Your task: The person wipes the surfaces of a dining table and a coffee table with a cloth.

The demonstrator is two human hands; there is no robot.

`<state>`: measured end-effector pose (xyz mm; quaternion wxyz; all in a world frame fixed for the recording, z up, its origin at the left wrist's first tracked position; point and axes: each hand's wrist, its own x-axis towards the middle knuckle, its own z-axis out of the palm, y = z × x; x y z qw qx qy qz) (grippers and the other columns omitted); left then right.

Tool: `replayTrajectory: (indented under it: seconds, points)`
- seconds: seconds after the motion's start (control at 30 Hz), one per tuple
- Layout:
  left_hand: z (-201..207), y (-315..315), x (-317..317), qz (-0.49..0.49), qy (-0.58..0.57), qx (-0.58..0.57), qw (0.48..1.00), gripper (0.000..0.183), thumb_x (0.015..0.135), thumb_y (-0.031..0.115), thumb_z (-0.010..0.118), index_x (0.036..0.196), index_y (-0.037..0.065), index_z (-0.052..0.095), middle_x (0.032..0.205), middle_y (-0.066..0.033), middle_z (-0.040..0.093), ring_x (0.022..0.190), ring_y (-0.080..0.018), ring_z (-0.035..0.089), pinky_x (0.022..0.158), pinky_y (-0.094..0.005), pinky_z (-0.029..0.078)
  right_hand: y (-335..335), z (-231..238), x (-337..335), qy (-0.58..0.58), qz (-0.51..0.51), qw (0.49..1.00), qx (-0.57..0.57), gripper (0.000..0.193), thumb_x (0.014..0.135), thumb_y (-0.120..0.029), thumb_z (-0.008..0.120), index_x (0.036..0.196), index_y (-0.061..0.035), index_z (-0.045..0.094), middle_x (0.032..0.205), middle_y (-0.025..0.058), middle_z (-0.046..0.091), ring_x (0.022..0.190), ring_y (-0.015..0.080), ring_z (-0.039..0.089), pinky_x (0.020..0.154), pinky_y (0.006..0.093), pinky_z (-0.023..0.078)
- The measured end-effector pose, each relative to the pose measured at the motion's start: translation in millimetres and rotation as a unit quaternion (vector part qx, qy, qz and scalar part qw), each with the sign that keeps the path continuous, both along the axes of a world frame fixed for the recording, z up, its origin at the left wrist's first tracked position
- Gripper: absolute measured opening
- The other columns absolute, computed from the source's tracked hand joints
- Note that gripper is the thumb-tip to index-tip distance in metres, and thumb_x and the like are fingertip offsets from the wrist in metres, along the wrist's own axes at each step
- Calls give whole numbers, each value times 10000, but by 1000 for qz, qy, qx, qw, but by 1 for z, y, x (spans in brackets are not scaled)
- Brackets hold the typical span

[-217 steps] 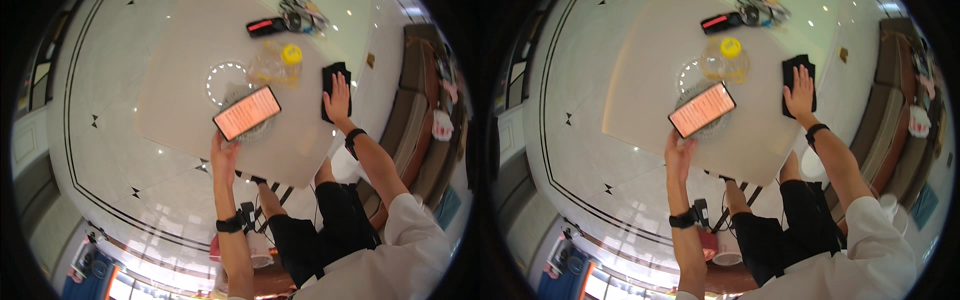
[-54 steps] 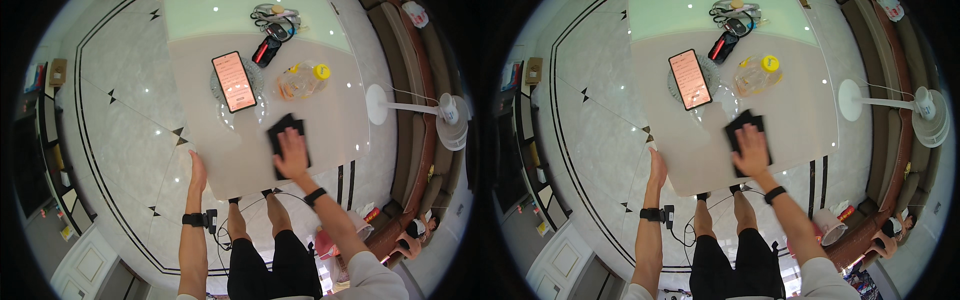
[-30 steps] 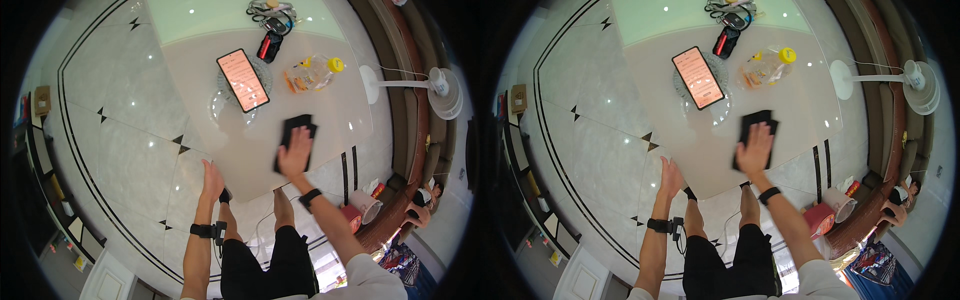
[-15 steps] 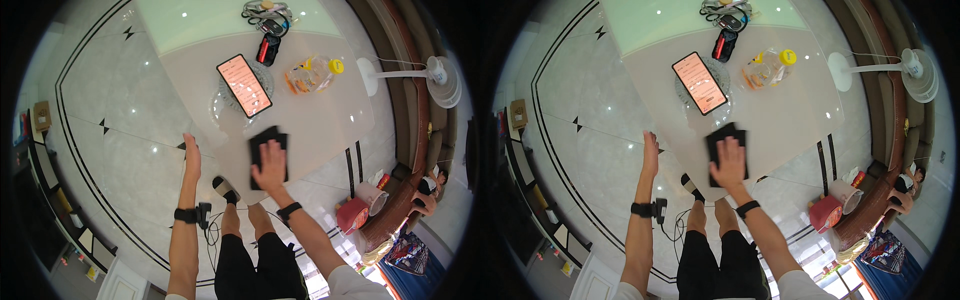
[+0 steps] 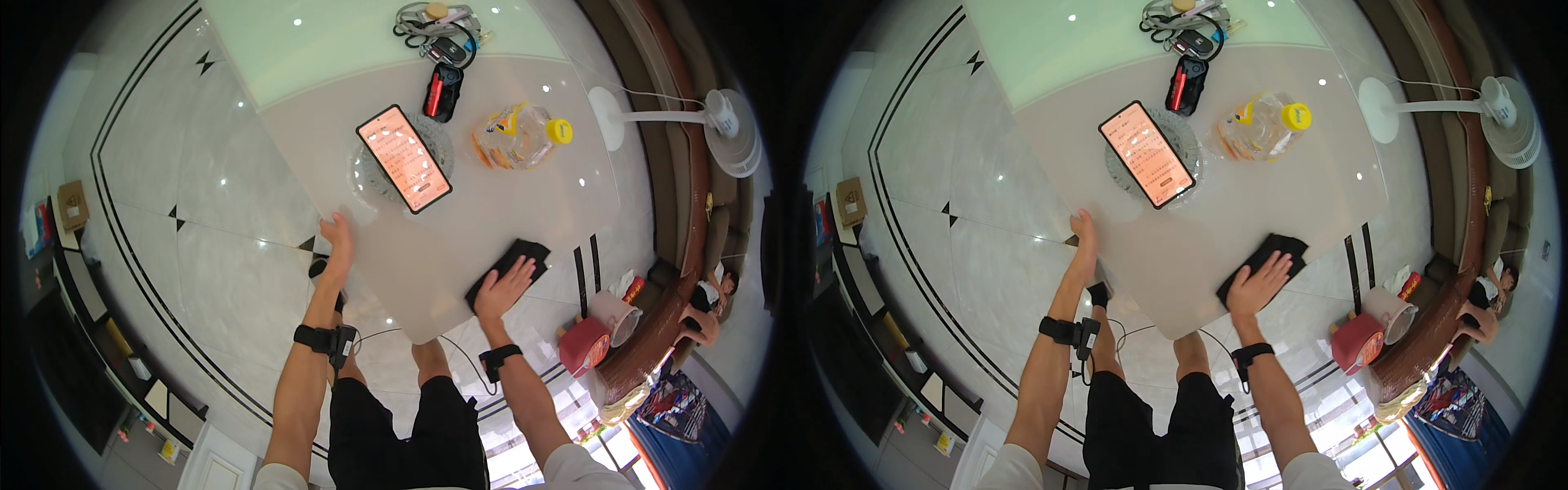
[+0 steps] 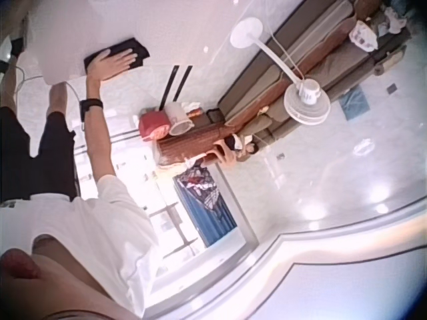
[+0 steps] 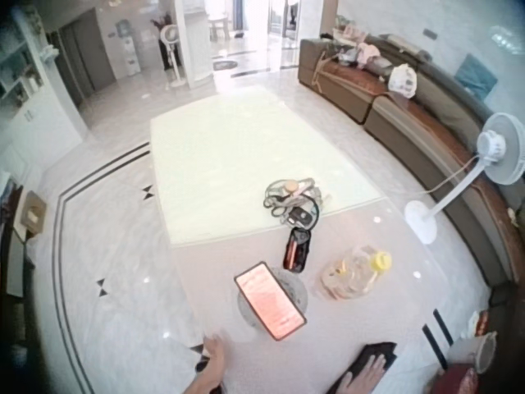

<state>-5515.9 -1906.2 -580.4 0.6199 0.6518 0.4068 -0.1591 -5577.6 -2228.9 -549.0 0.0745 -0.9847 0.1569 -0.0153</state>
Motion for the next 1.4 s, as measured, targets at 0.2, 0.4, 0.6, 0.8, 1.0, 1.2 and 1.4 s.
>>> replayTrajectory:
  seconds: [0.2, 0.4, 0.6, 0.8, 1.0, 1.2, 1.4]
  points:
    - [16, 24, -9, 1, 71, -164, 984, 1071, 875, 826, 277, 1551, 116, -154, 1634, -117, -50, 1505, -284, 3, 1195, -474, 78, 140, 11, 8, 56, 113, 990, 56, 783, 881, -359, 514, 1509, 36, 261, 1592, 269, 162, 1481, 428, 129, 1191, 552, 78]
    - [17, 68, 23, -53, -73, -22, 996, 913, 1014, 599, 289, 1505, -106, -20, 1599, -279, 17, 1493, -362, 66, 1202, -449, 87, 255, 13, 49, 45, 107, 990, 79, 762, 874, -394, 549, 1496, -9, 334, 1579, 239, 231, 1470, 401, 183, 1185, 549, 117]
    - [39, 115, 92, -253, -199, 314, 893, 725, 1056, 380, 345, 1487, -143, 86, 1575, -332, 24, 1458, -486, 69, 1194, -503, 109, 210, 5, 42, 37, 165, 982, 80, 811, 839, -412, 580, 1512, -44, 316, 1585, 224, 230, 1463, 399, 214, 1187, 541, 140]
    - [19, 114, 113, -293, -133, 347, 881, 817, 1024, 386, 411, 1499, -118, -23, 1566, -347, 30, 1476, -466, 30, 1148, -635, 99, 90, 9, 82, 11, 132, 990, 53, 760, 866, -303, 580, 1511, -21, 295, 1590, 214, 224, 1468, 400, 195, 1191, 521, 140]
    - [26, 104, 120, -334, -82, 348, 872, 899, 1006, 440, 434, 1494, -108, -87, 1560, -357, 17, 1476, -467, 14, 1146, -643, 75, 69, 9, 107, 9, 174, 984, 31, 758, 858, -309, 560, 1513, -33, 296, 1598, 198, 217, 1480, 377, 177, 1196, 515, 121]
    - [37, 107, 124, -335, -55, 328, 882, 918, 1005, 460, 430, 1490, -109, -104, 1556, -365, 17, 1471, -474, 21, 1149, -638, 62, 148, 6, 53, 56, 258, 961, 87, 737, 846, -417, 546, 1464, -43, 401, 1577, 196, 275, 1472, 379, 207, 1191, 552, 117]
    - [42, 113, 125, -384, -42, 349, 854, 889, 1013, 474, 407, 1500, -104, -61, 1547, -379, 48, 1466, -482, 44, 1151, -622, 71, 266, 19, 51, 59, 235, 960, 142, 737, 842, -343, 621, 1492, -101, 372, 1563, 172, 305, 1440, 353, 276, 1157, 561, 216]
